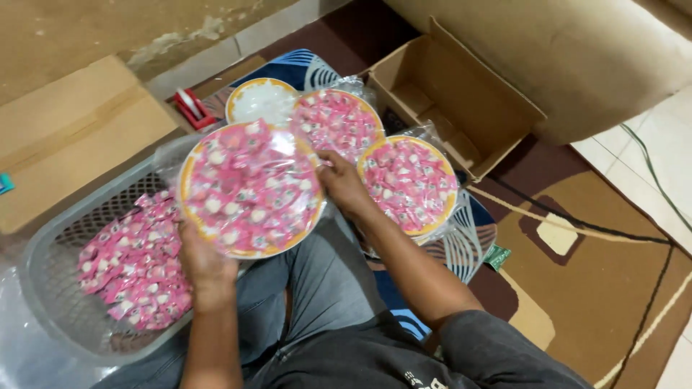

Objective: A person is manually packing small pink food packets from a large basket onto decorative plates while sitting on the floor.

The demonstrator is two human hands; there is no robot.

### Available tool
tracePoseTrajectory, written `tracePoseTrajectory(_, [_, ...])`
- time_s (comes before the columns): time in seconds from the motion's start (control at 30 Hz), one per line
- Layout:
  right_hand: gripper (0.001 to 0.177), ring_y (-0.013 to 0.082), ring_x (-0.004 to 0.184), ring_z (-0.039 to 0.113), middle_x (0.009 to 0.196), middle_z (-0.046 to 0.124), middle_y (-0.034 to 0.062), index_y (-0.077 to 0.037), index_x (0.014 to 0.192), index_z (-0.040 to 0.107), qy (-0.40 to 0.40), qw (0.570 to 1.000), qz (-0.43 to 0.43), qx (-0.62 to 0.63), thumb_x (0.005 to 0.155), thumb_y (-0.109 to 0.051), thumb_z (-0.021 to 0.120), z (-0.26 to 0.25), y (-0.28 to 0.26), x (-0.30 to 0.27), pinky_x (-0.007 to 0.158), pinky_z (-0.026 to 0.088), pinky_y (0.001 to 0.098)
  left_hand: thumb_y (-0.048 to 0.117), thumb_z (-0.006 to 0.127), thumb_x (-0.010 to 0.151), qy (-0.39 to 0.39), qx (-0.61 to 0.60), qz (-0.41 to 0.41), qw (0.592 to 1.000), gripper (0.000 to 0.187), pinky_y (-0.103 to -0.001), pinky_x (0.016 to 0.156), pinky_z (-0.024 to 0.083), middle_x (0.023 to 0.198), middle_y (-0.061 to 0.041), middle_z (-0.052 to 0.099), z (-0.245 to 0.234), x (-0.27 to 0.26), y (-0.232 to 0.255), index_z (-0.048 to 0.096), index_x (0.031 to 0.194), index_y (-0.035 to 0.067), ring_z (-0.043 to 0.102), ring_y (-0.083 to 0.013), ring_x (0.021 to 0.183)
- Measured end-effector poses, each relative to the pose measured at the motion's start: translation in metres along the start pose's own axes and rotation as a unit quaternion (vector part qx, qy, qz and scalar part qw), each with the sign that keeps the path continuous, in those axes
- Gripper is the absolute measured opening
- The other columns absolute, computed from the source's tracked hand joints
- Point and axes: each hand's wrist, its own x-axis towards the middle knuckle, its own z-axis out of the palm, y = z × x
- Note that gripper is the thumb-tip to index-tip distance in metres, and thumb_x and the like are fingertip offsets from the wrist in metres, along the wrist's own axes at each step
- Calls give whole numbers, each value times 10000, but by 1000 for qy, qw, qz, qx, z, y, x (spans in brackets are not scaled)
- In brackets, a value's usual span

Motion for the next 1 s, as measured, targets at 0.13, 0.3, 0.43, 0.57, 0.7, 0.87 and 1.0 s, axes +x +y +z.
tracePoseTrajectory(0.13, [416,129,544,581,694,619,79,-56,1329,619,67,995,17,-67,918,-72,553,-57,-58,-4,491,480,245,271,587,932,-195,36,-76,977,127,-494,973,567,1102,-50,715,47,-24,-23,669,999,202,716,-248,1040])
tracePoseTrajectory(0.3, [375,105,551,611,711,655,70,-78,1246,707,143,977,3,-155,908,-96,545,-131,-60,28,511,497,237,140,500,964,-281,127,-77,948,145,-419,949,535,1023,-60,664,101,15,-116,625,1036,158,675,-206,974])
tracePoseTrajectory(0.43, [419,278,1029,700,1082,730,165,-47,1212,747,143,960,-23,-238,821,-56,594,-168,-43,50,921,537,426,113,500,988,-303,133,-57,942,177,-479,1026,510,1145,-145,670,132,7,-148,627,1111,112,656,-263,1086])
tracePoseTrajectory(0.57, [406,264,1061,712,1084,760,90,-148,1219,762,125,930,0,-346,830,-132,646,-190,-30,68,905,549,408,100,534,974,-282,176,-8,943,134,-384,899,564,1022,-113,670,144,12,-163,659,1023,96,686,-217,952])
tracePoseTrajectory(0.7, [465,294,1099,707,1127,753,128,-83,1287,712,112,930,-4,-349,826,-114,655,-197,-16,82,942,546,434,142,563,1003,-256,182,-20,949,223,-390,843,599,1028,-121,680,134,50,-195,692,1176,86,691,-214,902])
tracePoseTrajectory(0.87, [503,341,1134,687,1146,744,173,-65,1358,662,103,934,4,-342,856,-105,640,-179,-44,63,975,529,470,168,569,1030,-249,260,14,933,275,-392,831,599,1093,-160,692,129,62,-204,682,1264,77,699,-226,966])
tracePoseTrajectory(1.0, [519,345,1146,680,1145,745,175,-66,1379,644,85,934,5,-347,861,-101,647,-191,-31,67,984,513,480,117,514,1056,-253,319,68,911,364,-466,964,534,1249,-252,659,144,16,-165,563,1395,-5,652,-316,1152])
